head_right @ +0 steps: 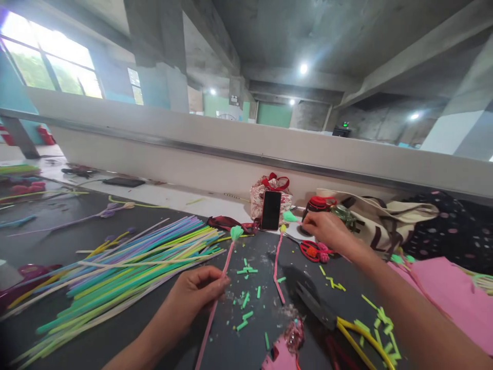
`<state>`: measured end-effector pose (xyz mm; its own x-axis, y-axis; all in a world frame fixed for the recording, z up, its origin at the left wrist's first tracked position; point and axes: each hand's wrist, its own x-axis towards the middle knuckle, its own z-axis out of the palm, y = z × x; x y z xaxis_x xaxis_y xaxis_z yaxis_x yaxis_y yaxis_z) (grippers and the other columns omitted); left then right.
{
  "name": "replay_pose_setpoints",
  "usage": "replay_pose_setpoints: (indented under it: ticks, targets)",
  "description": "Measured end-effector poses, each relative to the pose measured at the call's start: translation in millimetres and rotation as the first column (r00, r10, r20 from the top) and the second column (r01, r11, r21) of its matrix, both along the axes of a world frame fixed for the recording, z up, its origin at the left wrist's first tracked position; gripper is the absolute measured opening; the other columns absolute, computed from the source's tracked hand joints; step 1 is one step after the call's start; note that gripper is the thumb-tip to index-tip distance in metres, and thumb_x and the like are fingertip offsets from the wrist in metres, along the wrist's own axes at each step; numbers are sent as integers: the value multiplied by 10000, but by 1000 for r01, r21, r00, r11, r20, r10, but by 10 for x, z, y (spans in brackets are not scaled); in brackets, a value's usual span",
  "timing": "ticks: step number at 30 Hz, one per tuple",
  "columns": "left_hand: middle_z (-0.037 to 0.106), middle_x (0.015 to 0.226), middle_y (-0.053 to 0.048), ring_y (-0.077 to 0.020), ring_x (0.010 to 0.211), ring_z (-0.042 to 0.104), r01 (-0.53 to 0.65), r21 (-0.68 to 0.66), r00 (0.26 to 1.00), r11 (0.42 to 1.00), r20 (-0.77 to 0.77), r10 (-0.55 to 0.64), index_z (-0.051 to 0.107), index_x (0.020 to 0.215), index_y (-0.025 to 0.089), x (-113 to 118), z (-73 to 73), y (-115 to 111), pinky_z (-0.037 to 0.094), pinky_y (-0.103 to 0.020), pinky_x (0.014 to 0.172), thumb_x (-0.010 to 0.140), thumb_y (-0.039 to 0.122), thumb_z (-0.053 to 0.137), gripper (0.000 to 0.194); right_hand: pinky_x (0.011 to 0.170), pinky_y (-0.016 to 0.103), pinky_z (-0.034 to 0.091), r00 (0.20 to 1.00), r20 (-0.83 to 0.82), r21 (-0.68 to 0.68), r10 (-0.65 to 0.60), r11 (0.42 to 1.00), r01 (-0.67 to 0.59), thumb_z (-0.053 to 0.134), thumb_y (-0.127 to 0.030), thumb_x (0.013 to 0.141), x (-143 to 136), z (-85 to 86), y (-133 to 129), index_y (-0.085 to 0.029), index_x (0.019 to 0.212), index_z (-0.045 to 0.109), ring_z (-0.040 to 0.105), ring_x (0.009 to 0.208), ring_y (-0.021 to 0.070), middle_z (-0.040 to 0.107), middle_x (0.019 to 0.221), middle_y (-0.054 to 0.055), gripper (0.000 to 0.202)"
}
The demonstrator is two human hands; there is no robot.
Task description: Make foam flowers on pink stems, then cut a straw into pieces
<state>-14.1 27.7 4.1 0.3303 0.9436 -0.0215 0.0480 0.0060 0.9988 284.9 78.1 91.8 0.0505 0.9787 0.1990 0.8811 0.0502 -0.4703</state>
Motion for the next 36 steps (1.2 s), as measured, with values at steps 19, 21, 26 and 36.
replay_pose_setpoints:
  ticks: [19,21,26,36]
  targets:
    - [531,468,23,-48,372,348,-3,-54,991,999,-132,-4,595,619,140,105,-98,17,244,-171,380,629,442,585,303,637,298,435,786,618,-126,-11,986,112,440,-294,855,264,-986,8,-149,836,569,558,740,146,597,830,25,195]
    - [529,463,23,-47,371,349,-9,-56,990,998,-140,1,595,619,140,115,-97,11,240,-167,374,627,439,587,300,647,301,432,787,617,-127,-1,987,100,439,-285,856,246,-1053,-23,-150,848,568,555,760,148,596,861,30,187]
    - [545,486,11,-53,386,383,33,-69,987,997,-151,-44,598,644,138,107,-94,11,261,-162,377,640,430,583,292,635,265,393,795,606,-137,25,988,72,449,-266,840,215,-1086,-73,-167,821,606,571,779,166,629,854,53,187]
    - [529,495,18,-44,388,370,44,-58,990,997,-131,-51,590,660,136,108,-205,29,256,-159,377,671,417,569,282,718,335,451,811,581,-103,-59,984,145,433,-279,866,-109,-872,106,-155,962,560,565,838,165,590,959,48,201]
